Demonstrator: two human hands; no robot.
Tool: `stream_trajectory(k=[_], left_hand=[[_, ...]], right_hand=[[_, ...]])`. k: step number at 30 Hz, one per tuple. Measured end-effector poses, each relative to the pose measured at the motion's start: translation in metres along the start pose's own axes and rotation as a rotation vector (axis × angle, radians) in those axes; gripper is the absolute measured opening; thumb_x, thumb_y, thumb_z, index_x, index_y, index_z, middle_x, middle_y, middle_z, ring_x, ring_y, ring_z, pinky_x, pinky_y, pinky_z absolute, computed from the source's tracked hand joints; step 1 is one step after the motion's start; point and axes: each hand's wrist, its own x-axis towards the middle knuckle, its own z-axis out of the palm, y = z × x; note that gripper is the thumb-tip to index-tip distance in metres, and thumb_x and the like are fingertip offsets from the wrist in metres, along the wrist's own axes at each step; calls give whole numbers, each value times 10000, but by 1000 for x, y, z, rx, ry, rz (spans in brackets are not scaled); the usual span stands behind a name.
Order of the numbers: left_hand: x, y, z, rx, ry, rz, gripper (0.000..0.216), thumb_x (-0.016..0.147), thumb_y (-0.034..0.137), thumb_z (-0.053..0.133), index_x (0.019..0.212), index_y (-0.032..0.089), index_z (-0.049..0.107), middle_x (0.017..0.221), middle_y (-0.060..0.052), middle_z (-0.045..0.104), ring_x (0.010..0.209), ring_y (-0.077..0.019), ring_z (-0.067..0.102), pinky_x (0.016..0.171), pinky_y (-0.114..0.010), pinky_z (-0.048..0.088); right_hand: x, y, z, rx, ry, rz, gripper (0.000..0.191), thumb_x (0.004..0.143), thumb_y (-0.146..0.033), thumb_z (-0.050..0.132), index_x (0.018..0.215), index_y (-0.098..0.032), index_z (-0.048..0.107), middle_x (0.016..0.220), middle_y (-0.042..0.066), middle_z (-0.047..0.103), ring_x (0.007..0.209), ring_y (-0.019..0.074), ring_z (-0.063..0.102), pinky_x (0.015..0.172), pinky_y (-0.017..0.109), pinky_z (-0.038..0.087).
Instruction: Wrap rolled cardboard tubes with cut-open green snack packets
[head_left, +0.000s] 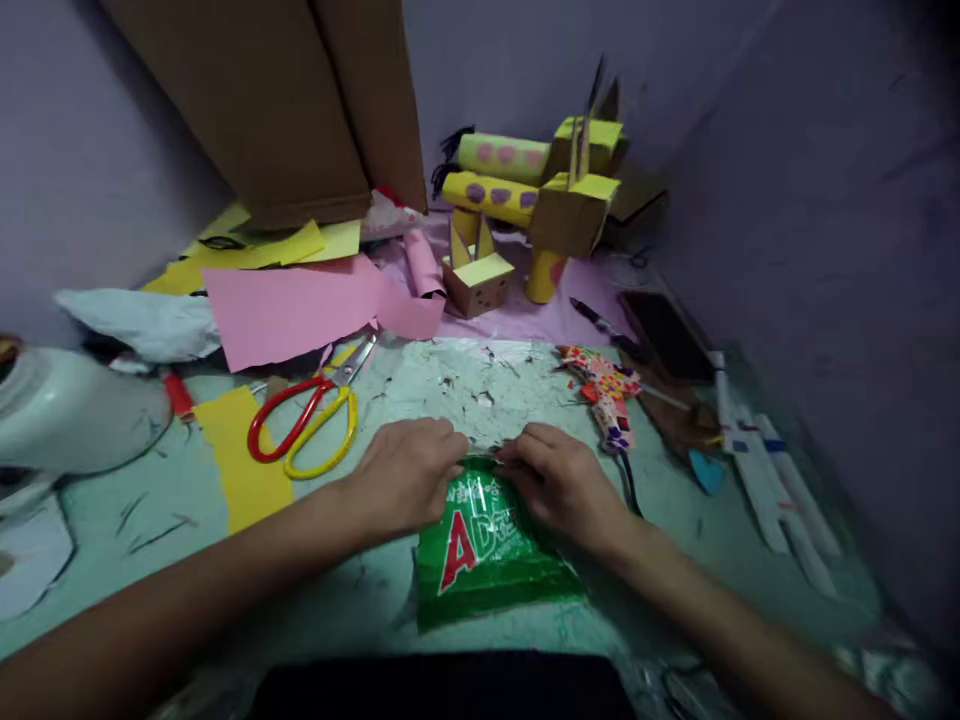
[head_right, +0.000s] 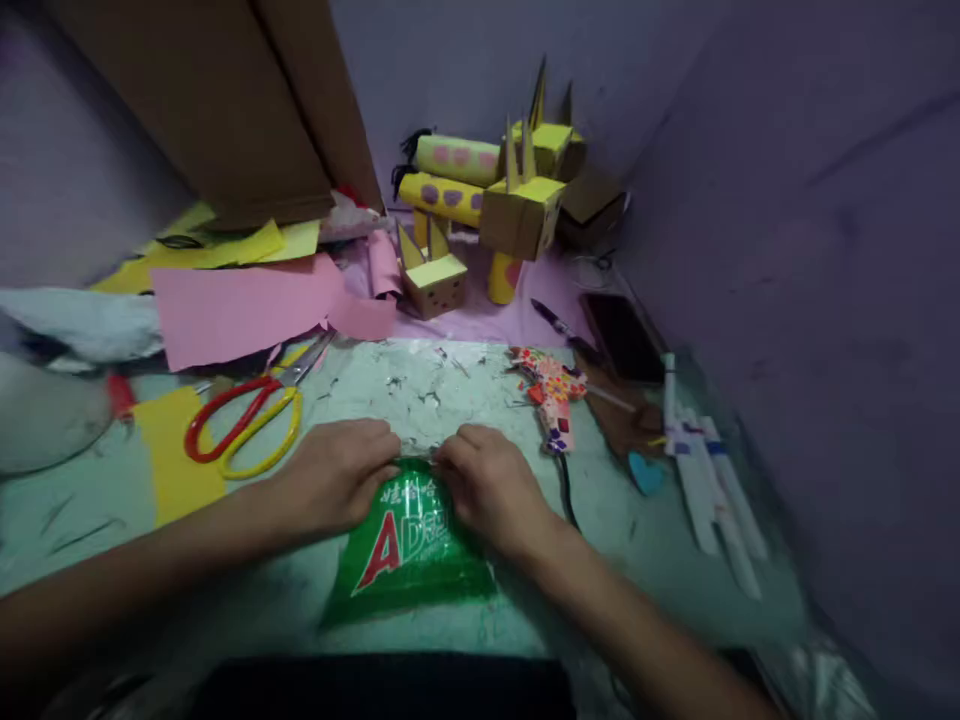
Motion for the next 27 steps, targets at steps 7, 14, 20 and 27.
stream_trajectory(k=[7,14,20,27], left_hand=[[-7,9,-20,-68,-56,-4,69,757,194,488,691,206,508,694,3,581,625,-165,537,523,-274,298],[11,18,-28,4,-204,-94,72,676,286,573,693,223,602,632,-29,619,569,-212,548,465,-287,247],[21,19,-31,14,-288,-81,87,670,228,556,687,229,641,621,-28,632,577,-214,570,463,-284,294],[21,27,-22,113,-288,-62,88,567,173,572,632,197,627,568,-40,607,514,-235,561,448,-301,309]], right_hand=[[-4,-19,-20,39,-176,88,202,732,-124,600,918,-200,577,750,7,657,654,148,584,577,247,386],[18,-24,-17,36,-356,130,192,681,-167,688,862,-201,636,779,17,697,685,162,600,573,257,369],[24,-19,-17,46,-419,100,179,672,-82,602,818,-184,582,752,22,673,657,151,579,543,252,352],[15,-34,-5,-74,-285,109,225,540,-43,508,713,-186,521,693,24,640,612,159,545,522,257,314]])
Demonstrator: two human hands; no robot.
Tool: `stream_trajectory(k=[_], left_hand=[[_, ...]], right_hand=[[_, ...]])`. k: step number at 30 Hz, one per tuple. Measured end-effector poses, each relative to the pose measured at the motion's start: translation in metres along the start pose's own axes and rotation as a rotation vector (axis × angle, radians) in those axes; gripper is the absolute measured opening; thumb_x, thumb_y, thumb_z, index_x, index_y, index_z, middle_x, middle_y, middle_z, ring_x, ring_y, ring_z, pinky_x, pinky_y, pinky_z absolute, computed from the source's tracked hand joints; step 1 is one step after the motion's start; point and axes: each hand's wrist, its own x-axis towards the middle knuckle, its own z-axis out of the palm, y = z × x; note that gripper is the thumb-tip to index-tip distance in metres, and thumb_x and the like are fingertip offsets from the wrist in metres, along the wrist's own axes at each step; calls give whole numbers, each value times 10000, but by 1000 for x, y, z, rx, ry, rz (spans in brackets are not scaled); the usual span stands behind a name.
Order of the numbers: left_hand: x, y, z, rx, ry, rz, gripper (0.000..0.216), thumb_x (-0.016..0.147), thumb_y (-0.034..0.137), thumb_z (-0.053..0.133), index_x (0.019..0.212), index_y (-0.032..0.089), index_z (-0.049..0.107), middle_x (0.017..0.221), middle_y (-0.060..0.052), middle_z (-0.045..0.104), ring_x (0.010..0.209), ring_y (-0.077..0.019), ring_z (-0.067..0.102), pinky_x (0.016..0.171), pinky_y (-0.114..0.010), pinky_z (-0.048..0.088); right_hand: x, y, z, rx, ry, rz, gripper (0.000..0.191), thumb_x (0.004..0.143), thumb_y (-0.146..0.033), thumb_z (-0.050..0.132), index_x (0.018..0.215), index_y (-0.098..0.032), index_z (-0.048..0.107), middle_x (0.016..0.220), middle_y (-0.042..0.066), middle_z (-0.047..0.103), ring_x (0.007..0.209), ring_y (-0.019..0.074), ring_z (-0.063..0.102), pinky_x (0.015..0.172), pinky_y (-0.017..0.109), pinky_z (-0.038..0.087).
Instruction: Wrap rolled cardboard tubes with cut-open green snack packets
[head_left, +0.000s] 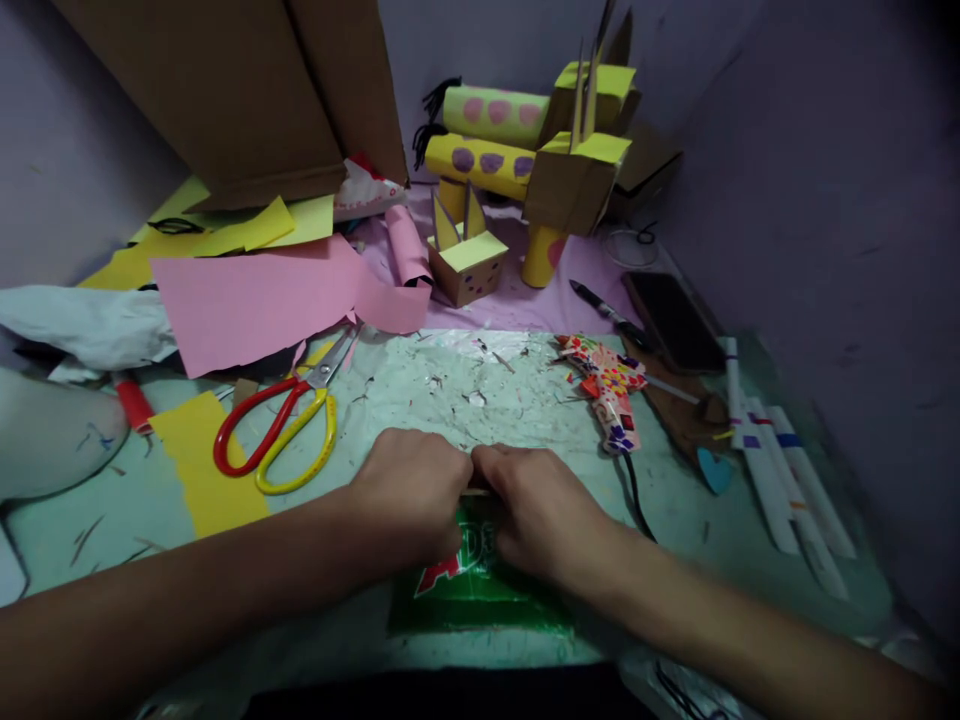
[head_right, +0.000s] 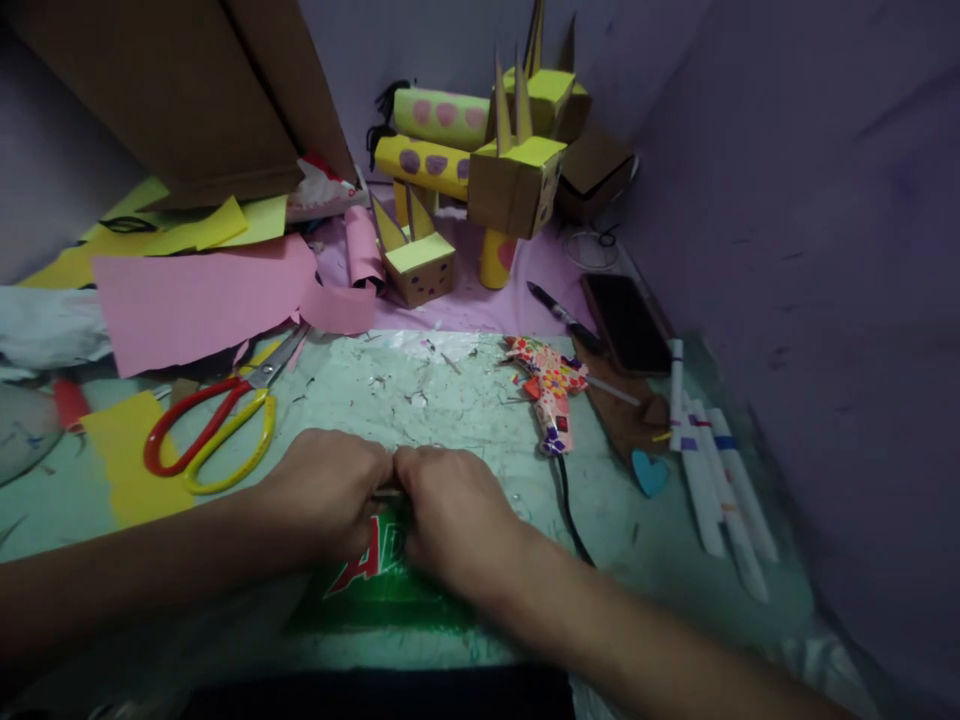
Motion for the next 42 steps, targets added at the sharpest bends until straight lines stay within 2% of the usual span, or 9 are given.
stream_trajectory(k=[6,9,13,18,24,30,35,40,42], left_hand=[[-15,1,26,108,202,123,158,732,103,453,678,168,587,671,-85,603,688,-247,576,594,-357,394],[-17,-10,22,-1,155,125,98,672,120,492,689,187,561,696,-45,593,645,-207,557,533,-308,356],[-17,-22,10,-231,12,-34,20,643,187,518,654,204,521,692,-2,580,612,-166,530,494,-259,305],[-15,-22,9,-248,1,-81,23,618,190,501,612,206,486,609,5,542,579,-159,501,485,-258,271],[-17,-15,11,-155,31,-16,119,538,134,494,574,202,402,628,4,522,566,-161,481,471,-269,246],[-30,-12,41,72,375,172,89,610,164,509,635,207,436,645,-26,497,631,-201,472,521,-305,315],[-28,-18,36,-78,257,115,153,592,64,459,640,199,405,670,-10,497,618,-165,475,495,-262,280],[-26,-18,26,-126,184,57,133,584,103,461,605,201,373,629,12,501,565,-150,477,488,-255,286],[-28,-15,33,-79,242,77,136,548,101,462,592,202,382,610,4,488,572,-162,474,493,-268,297]], right_hand=[[-15,3,21,-185,292,-231,242,567,18,422,661,-186,512,635,31,566,607,164,475,531,278,299],[-17,10,19,-143,213,-218,249,624,21,426,731,-178,531,689,28,570,643,160,488,556,267,332],[-16,15,5,-37,62,-99,182,741,-59,489,860,-174,566,813,36,603,730,157,542,616,257,379],[-12,13,-6,-73,-59,0,85,728,-126,570,783,-182,602,768,24,611,673,154,543,592,265,356],[-14,10,5,-142,27,-110,236,572,-4,494,736,-169,535,747,34,545,643,153,478,551,262,331],[-24,10,14,-221,183,-294,211,633,23,473,687,-166,549,695,48,542,662,182,466,559,287,328],[-29,21,1,94,13,-63,325,595,21,499,823,-186,604,782,19,599,720,155,545,622,251,383],[-30,17,1,86,52,-9,282,552,32,481,733,-175,541,735,10,552,674,142,513,584,237,352],[-31,13,6,64,76,-26,263,510,21,482,678,-180,491,702,1,507,656,143,481,558,235,324]])
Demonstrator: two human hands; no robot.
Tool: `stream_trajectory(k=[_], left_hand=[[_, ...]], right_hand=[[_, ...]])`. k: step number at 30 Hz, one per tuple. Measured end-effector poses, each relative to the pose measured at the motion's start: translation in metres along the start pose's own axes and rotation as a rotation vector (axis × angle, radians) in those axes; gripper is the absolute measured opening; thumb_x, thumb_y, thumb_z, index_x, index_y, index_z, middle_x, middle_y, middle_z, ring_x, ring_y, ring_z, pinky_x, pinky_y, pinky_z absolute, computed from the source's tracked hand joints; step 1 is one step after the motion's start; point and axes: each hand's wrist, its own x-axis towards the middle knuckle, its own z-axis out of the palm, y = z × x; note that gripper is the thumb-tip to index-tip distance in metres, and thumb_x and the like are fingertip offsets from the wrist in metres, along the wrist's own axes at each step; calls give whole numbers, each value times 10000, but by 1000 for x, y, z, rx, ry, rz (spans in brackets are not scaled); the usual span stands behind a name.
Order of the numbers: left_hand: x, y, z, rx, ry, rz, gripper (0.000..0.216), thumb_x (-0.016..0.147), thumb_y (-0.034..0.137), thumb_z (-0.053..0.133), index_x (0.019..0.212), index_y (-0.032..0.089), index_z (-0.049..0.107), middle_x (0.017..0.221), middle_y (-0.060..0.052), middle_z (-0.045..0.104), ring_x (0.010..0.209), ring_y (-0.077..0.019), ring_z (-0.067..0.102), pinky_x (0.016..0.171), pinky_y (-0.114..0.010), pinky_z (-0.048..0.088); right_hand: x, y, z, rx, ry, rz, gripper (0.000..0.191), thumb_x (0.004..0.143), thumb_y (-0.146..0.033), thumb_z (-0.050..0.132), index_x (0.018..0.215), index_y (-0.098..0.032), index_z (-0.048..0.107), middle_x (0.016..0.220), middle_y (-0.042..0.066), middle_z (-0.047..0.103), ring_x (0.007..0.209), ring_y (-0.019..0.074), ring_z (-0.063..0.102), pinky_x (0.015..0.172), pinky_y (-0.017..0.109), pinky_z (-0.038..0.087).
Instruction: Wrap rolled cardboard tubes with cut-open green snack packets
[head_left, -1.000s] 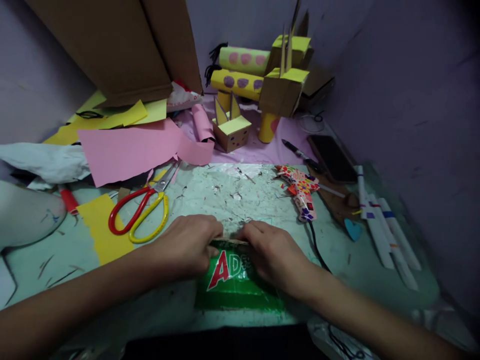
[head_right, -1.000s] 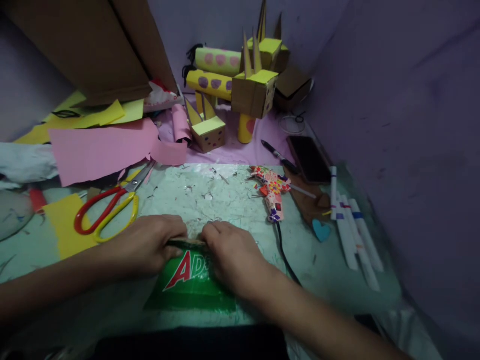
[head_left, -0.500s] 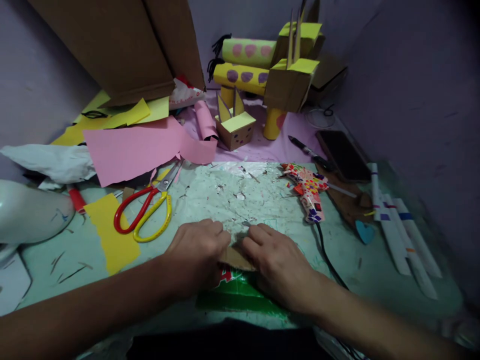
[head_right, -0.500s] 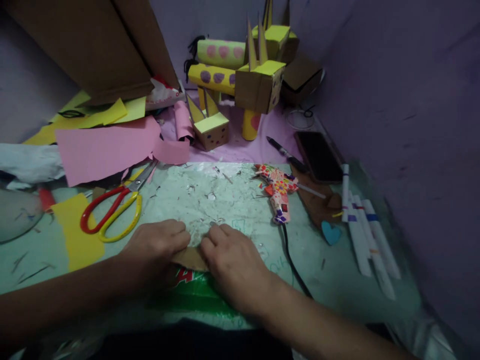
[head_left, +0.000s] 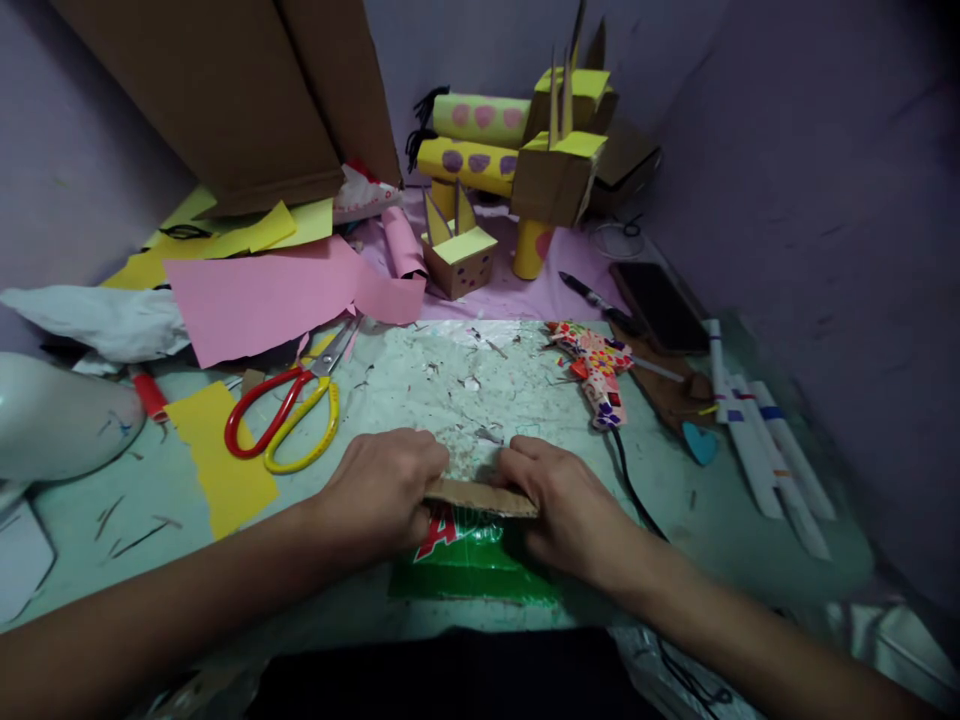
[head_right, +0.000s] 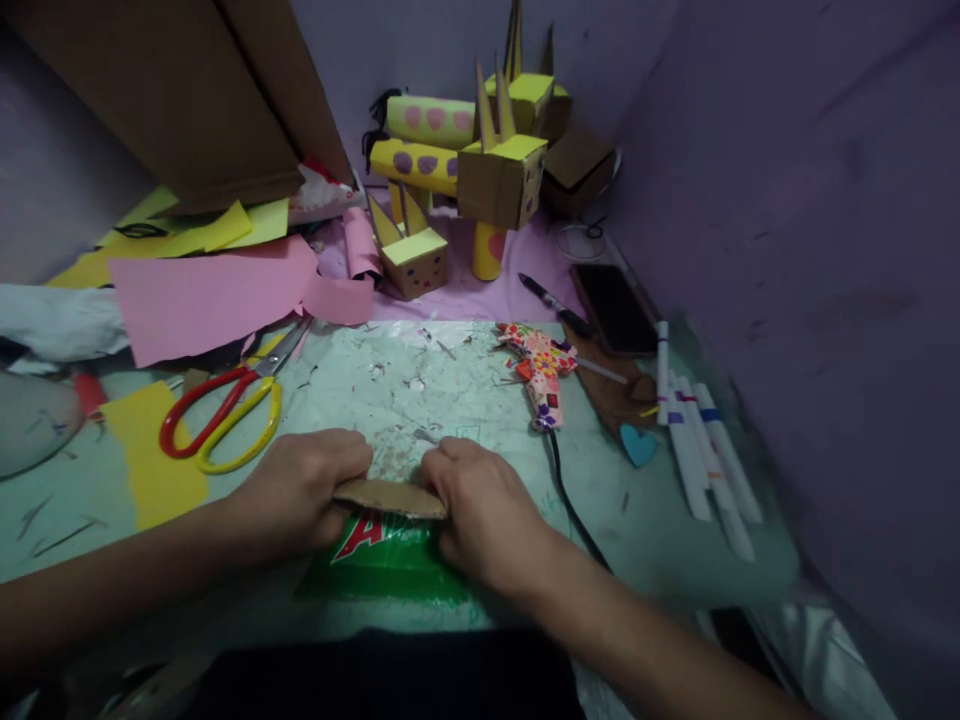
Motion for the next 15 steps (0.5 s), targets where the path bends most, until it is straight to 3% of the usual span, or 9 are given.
stream_trajectory(k=[5,8,11,15], left_hand=[[-12,1,20,218,322,274,108,671,121,443,604,202,461,578,-25,481,582,-189,447,519,-308,332],[-12,-6,16,114,235,272,91,646,113,450,629,197,477,607,-24,508,585,-181,469,502,-288,329],[-8,-10,6,-52,73,141,126,623,84,444,674,193,481,648,-4,527,590,-150,498,509,-247,344],[-3,-4,2,-100,11,23,134,600,67,464,634,193,436,653,-1,511,594,-152,501,522,-250,340]], right_hand=[[-7,3,10,-112,118,-180,183,541,-33,505,635,-187,470,667,9,463,650,165,433,553,268,292],[-8,8,8,-58,94,-170,208,536,-19,496,665,-182,504,684,14,491,660,166,460,556,261,316],[-5,10,4,76,66,-103,308,569,16,470,781,-186,565,752,14,564,719,161,519,611,250,371],[0,11,9,90,158,-95,307,584,13,480,787,-184,598,743,14,558,701,161,525,606,256,380]])
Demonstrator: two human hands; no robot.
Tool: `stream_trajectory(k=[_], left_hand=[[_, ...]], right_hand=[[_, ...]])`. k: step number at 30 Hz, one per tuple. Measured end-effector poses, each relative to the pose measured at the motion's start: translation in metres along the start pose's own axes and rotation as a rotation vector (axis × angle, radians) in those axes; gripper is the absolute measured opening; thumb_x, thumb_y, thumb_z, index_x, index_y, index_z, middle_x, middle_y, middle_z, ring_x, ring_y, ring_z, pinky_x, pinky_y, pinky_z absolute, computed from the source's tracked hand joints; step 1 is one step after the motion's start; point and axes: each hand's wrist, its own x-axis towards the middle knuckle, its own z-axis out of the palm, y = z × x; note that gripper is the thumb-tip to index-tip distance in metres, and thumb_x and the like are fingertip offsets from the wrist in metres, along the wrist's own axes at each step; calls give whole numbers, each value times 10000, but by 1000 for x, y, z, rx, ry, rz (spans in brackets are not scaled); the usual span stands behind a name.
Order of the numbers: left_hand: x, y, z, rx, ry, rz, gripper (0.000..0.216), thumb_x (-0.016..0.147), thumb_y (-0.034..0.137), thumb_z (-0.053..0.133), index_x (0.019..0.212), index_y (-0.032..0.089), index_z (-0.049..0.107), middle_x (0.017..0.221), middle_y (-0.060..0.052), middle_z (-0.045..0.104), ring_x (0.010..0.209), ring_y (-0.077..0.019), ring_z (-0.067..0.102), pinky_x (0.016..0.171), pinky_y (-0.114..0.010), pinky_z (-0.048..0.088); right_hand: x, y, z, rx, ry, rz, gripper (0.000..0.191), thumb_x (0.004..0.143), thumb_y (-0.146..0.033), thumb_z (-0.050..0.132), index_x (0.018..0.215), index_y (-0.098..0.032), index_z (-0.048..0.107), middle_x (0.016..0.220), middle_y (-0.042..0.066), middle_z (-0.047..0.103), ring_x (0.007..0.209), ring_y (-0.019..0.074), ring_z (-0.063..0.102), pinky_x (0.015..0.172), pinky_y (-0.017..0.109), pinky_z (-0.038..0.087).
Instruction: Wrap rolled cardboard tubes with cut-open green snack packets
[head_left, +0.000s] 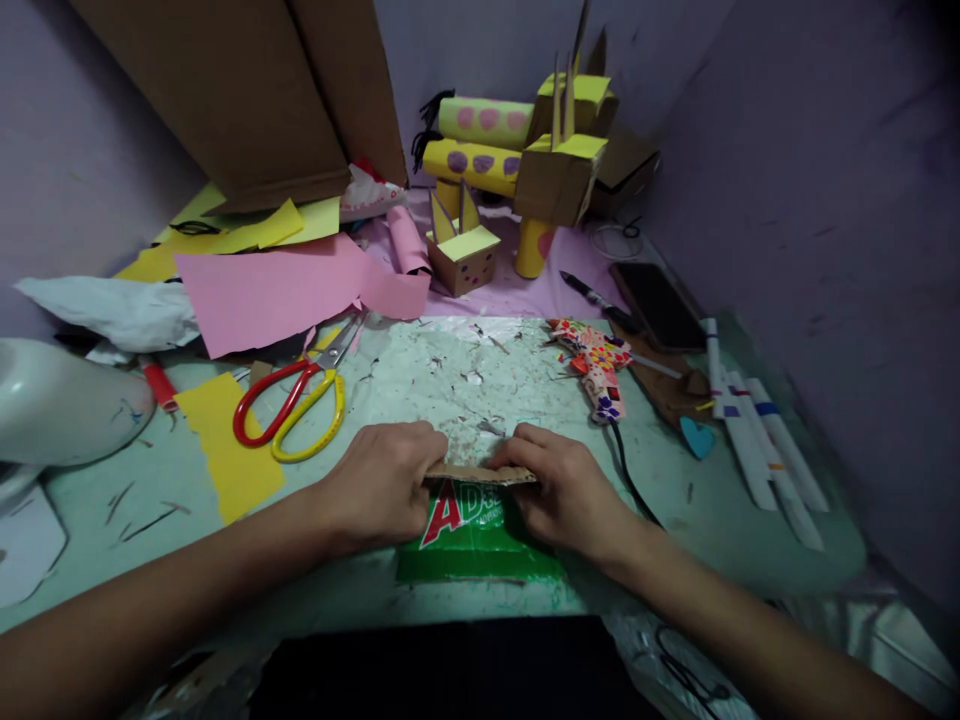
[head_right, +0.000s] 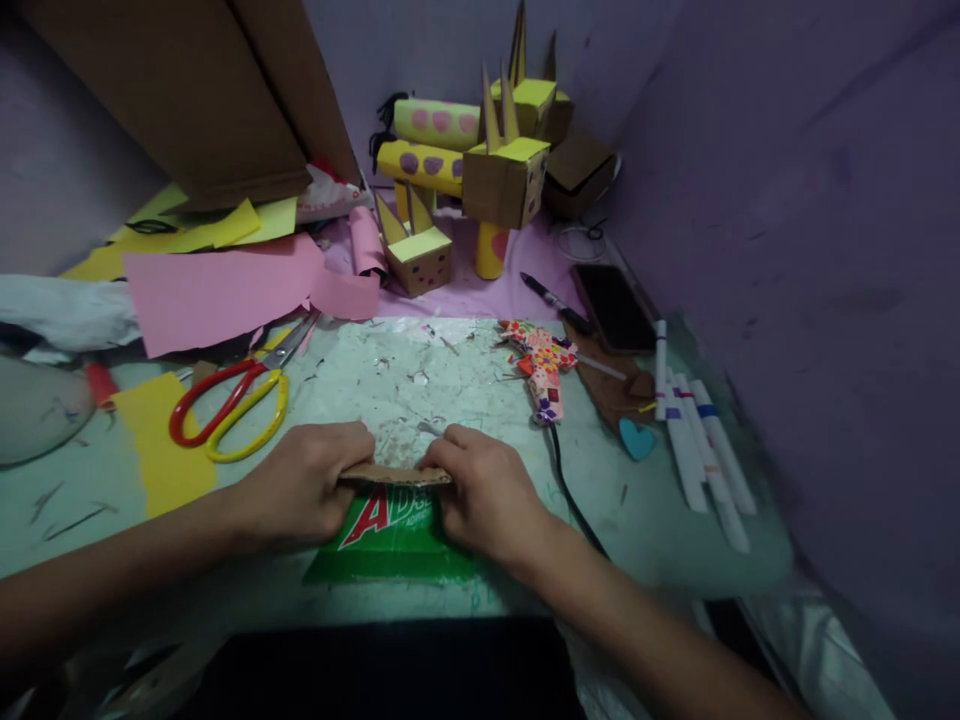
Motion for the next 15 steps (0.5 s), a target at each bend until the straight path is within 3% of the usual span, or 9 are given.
stream_trajectory(k=[3,6,8,10,11,13,15], left_hand=[[4,3,1,24,-15,-42,154,589,76,488,697,186,481,691,-15,538,596,-169,517,511,-261,333],[-1,-1,-10,-64,30,-106,337,703,172,528,1039,180,498,855,-40,599,674,-180,562,564,-272,404],[-17,-5,-22,-178,169,-172,523,750,285,562,1234,206,379,1011,-62,587,767,-186,567,645,-297,452],[-43,-6,-29,-205,367,-234,489,747,331,576,1202,241,418,996,-50,583,752,-189,552,645,-314,464],[-57,-5,-27,-205,407,-204,490,738,345,586,1194,261,427,1008,-49,582,752,-195,552,647,-325,472],[-82,-1,-15,-215,308,-44,541,720,343,623,1221,302,422,1182,-67,535,928,-245,549,752,-377,486],[-95,6,6,-223,152,-28,607,711,258,642,1264,307,398,1324,-73,446,1126,-278,469,908,-439,434]], right_hand=[[4,4,5,-2,29,14,265,563,27,495,703,-176,592,686,7,524,669,161,520,582,260,376],[1,7,-3,183,18,91,236,692,-52,563,879,-191,605,797,27,593,758,177,567,663,293,436],[-12,5,-14,314,136,152,369,749,-191,633,1102,-222,528,986,58,598,874,199,574,754,341,464],[-35,1,-25,292,335,143,434,758,-331,665,1149,-260,491,1111,81,535,949,225,548,812,382,458],[-48,-1,-28,279,386,107,441,760,-399,657,1149,-274,490,1130,85,509,986,240,528,835,395,450],[-71,-3,-26,236,265,21,505,730,-472,667,1162,-287,479,1136,88,494,1074,268,481,877,403,440],[-84,-4,-16,146,138,-46,516,736,-392,692,1184,-287,457,1171,86,486,1102,259,467,885,394,440]])
